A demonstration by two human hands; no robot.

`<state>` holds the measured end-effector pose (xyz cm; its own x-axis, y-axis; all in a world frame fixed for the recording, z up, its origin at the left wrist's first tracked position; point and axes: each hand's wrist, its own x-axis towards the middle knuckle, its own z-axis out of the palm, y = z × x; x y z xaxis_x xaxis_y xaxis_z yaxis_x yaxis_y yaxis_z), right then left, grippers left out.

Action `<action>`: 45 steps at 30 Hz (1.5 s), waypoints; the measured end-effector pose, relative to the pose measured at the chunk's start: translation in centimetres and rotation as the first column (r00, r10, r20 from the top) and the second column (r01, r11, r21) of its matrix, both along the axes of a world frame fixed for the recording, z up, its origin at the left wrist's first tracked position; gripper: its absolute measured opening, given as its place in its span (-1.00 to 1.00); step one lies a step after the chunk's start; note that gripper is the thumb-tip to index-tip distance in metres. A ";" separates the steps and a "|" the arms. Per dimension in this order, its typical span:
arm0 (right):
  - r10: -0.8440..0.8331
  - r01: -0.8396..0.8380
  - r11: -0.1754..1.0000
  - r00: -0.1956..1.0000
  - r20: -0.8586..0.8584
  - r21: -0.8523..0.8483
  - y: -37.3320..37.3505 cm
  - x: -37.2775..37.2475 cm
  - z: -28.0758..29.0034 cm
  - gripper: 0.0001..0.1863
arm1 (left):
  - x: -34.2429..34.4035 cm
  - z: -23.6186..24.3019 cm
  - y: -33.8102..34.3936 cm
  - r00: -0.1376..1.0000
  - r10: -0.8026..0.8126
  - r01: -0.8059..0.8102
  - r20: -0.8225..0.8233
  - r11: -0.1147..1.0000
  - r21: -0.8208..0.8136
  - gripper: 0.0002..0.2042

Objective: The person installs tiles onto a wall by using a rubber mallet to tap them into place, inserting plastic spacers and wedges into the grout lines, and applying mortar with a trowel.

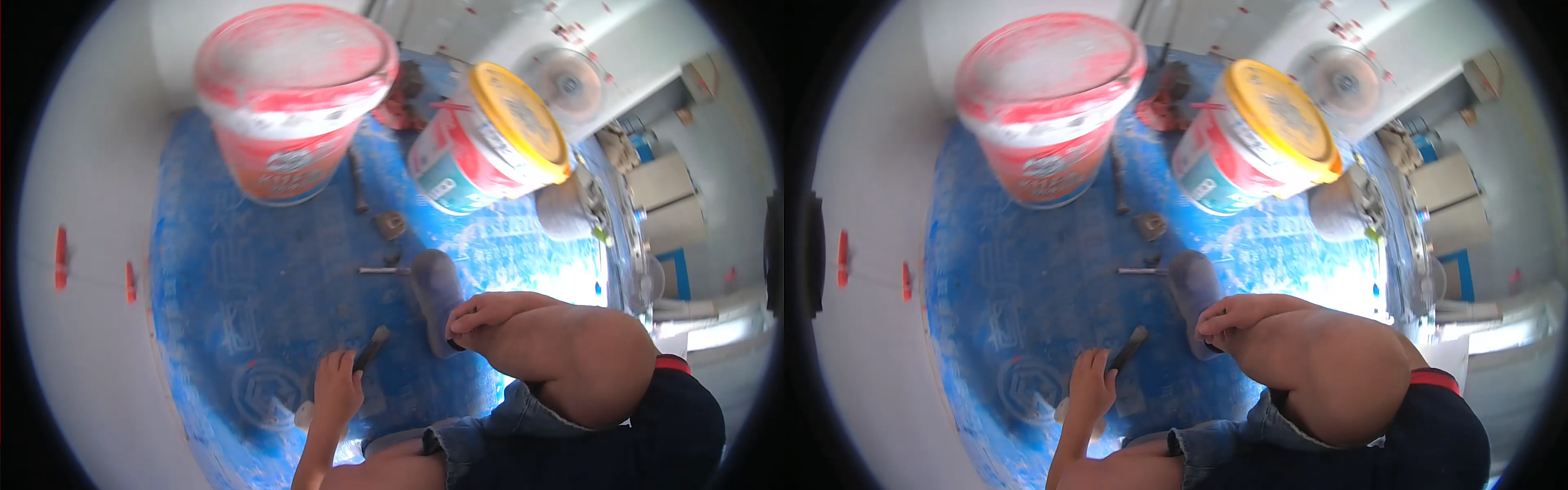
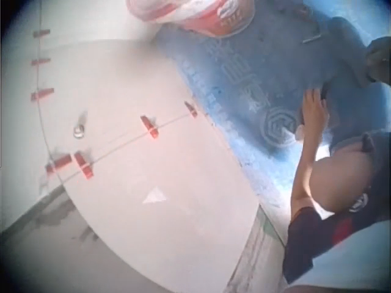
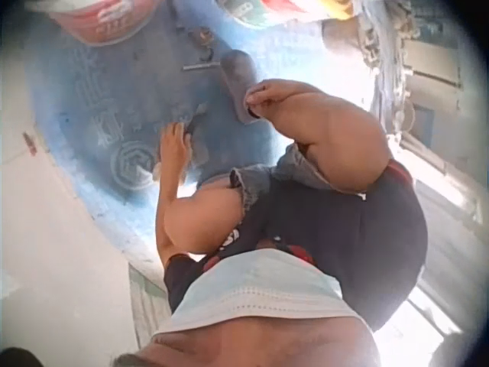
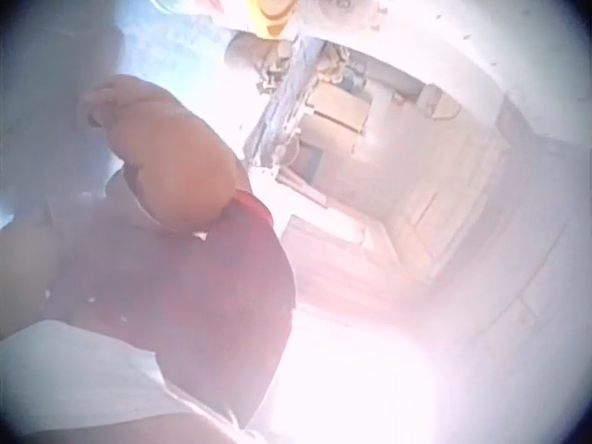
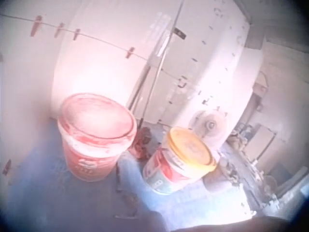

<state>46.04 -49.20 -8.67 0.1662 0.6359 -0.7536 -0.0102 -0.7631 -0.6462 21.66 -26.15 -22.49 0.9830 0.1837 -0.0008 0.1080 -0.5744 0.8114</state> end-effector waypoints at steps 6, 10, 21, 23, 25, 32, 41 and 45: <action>-0.181 0.182 0.983 0.977 0.108 0.006 -8.2 -2.8 -0.5 -0.71 | 1.7 -2.6 -2.7 0.975 -0.162 0.178 -0.152 0.979 0.102 -0.61; -0.208 0.210 0.978 0.960 0.188 0.009 -10.9 -1.9 -3.4 -0.72 | -0.9 -7.1 -4.0 0.993 -0.004 -0.022 0.118 0.977 0.210 -0.67; -0.679 0.721 0.691 0.670 0.301 -0.048 -28.3 2.4 -13.5 -0.72 | 1.4 2.7 -4.6 0.831 0.519 -0.484 -0.202 0.852 0.200 -0.76; -0.873 0.904 0.426 0.418 0.249 -0.025 -33.0 1.8 -14.9 -0.67 | 4.3 6.0 -3.8 0.848 0.493 -0.455 -0.195 0.866 0.209 -0.77; -0.884 0.953 0.298 0.253 0.394 0.057 -40.5 1.3 -16.7 -0.68 | 7.6 6.4 -1.8 0.844 0.477 -0.455 -0.246 0.879 0.141 -0.76; -0.599 0.985 -0.119 -0.170 0.782 0.123 -68.3 5.1 -17.8 -0.59 | 20.8 8.1 -1.7 0.913 0.174 -0.047 -0.369 0.943 0.330 -0.76; -0.141 0.991 -0.132 -0.028 0.990 0.009 -89.6 10.4 -17.3 -0.42 | 31.5 11.6 -4.1 0.826 -0.021 0.331 -0.564 0.827 0.454 -0.75; -0.035 0.993 -0.076 -0.088 0.995 0.085 -95.1 10.7 -16.9 -0.27 | 33.4 13.1 -3.2 0.784 -0.051 0.425 -0.619 0.771 0.475 -0.75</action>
